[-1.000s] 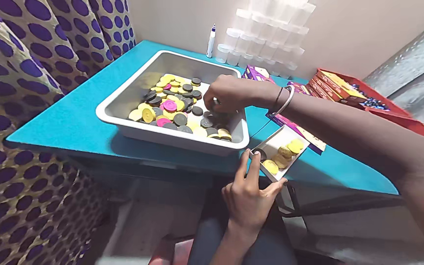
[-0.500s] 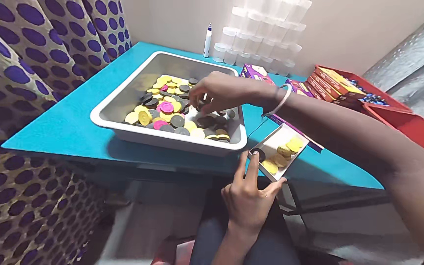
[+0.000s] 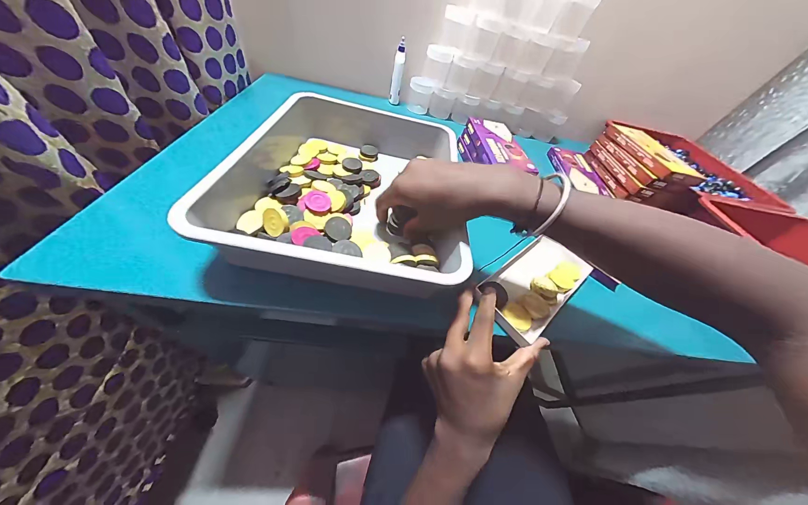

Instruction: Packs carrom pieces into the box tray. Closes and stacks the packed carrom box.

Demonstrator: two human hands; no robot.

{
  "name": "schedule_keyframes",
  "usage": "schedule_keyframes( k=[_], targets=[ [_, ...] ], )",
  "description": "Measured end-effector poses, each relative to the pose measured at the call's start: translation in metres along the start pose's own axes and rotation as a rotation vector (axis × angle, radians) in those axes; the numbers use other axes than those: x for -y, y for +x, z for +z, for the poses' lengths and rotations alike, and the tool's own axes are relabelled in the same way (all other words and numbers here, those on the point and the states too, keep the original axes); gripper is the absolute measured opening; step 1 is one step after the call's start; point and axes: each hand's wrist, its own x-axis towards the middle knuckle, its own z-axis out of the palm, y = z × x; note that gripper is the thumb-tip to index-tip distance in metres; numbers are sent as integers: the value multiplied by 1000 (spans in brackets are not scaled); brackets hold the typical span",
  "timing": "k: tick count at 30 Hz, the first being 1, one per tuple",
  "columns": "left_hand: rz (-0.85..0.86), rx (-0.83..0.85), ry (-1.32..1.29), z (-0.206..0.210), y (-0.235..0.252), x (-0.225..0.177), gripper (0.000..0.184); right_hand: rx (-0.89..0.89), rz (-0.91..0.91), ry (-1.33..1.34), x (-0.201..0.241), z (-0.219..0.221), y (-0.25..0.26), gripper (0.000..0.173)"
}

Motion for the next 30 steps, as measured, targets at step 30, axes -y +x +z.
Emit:
schedule_keyframes(
  k=[30],
  targets=[
    [29,5,11,11,-8,0,90,-73,495,202,47,48,-174,26]
  ],
)
